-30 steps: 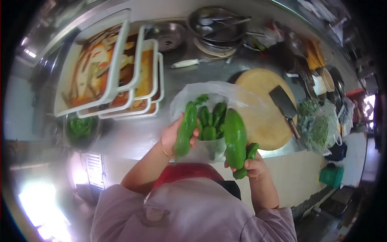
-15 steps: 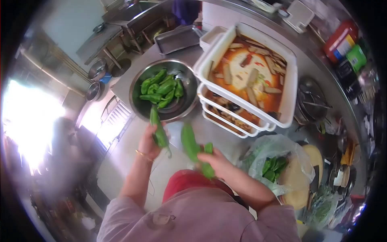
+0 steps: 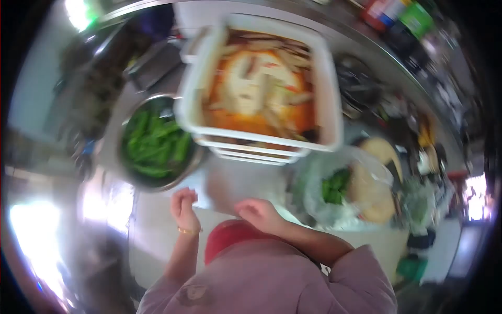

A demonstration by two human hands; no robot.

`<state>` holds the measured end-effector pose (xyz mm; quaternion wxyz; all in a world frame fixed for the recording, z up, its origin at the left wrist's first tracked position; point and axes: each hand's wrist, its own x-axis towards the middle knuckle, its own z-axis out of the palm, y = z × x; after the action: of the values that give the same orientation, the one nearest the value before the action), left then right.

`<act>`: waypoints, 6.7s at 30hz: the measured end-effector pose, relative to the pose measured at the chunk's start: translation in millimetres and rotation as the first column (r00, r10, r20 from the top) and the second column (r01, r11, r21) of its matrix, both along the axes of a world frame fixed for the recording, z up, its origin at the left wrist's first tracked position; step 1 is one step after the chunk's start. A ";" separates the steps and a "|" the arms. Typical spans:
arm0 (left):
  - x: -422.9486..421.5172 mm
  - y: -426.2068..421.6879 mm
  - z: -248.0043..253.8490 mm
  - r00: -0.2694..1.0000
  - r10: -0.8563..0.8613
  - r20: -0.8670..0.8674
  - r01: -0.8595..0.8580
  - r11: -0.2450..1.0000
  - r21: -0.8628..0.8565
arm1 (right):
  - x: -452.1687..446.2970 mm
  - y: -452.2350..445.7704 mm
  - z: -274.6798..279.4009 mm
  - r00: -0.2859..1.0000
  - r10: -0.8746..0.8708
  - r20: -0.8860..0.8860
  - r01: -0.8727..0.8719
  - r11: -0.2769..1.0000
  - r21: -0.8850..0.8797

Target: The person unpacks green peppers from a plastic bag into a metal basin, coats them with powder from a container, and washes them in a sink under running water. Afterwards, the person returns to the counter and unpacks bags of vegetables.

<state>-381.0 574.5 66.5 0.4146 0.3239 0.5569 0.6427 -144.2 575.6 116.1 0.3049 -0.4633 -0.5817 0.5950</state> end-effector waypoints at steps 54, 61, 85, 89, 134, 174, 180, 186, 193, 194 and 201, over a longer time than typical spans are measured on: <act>346.7 32.1 47.2 -0.496 -0.482 -0.722 0.454 0.565 -0.689 | 347.1 -1.7 43.7 0.863 -0.501 -0.066 0.414 0.626 0.661; 320.7 70.5 64.4 -0.698 -0.430 -0.573 0.156 0.689 -0.708 | 330.4 37.7 -8.6 0.796 0.309 0.521 -0.333 0.942 -0.048; 355.6 84.9 11.9 -0.174 -0.438 -0.882 0.536 0.709 -0.458 | 333.5 137.6 15.0 0.802 -0.349 0.485 0.196 0.920 0.339; 370.4 128.6 -23.6 0.034 -0.644 -0.764 0.352 0.723 -0.594 | 329.0 106.3 18.2 0.940 -0.337 -0.051 0.338 0.941 0.003; -52.7 60.4 73.6 0.939 0.099 -0.328 -0.044 0.984 0.171 | -126.4 81.9 -35.2 0.910 -0.173 -0.377 0.132 0.982 -0.132; 255.5 -6.7 13.2 -0.438 -0.685 -0.582 0.291 0.505 -0.813 | 278.2 49.4 -80.7 0.802 -0.161 0.576 -0.184 0.849 0.495; 259.7 -6.0 4.7 -0.106 -0.645 -0.756 0.326 0.696 -0.640 | 284.6 72.3 -24.2 0.633 -0.252 0.732 -0.333 0.765 0.552; 278.6 2.3 -15.5 0.072 -0.371 -0.926 0.416 0.855 -0.310 | 221.0 48.6 -73.3 0.629 -0.032 0.777 -0.651 0.525 0.548; 268.9 7.3 -51.3 0.340 -0.449 -0.826 0.221 0.892 -0.394 | 217.1 47.1 -106.4 0.470 0.165 0.867 -0.724 0.634 0.272; 271.6 13.2 -42.6 0.359 -0.509 -0.782 0.191 0.860 -0.472 | 215.2 49.9 -107.1 0.428 0.181 0.885 -0.759 0.604 0.244; 264.1 32.7 -45.8 0.458 -0.574 -0.679 0.180 0.808 -0.561 | 229.2 47.0 -69.7 0.680 -0.049 0.731 -0.548 0.628 0.552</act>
<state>-116.9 607.1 20.6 0.2967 0.6085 0.7164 0.1687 85.0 622.6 46.4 0.1324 -0.3901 -0.9019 0.1299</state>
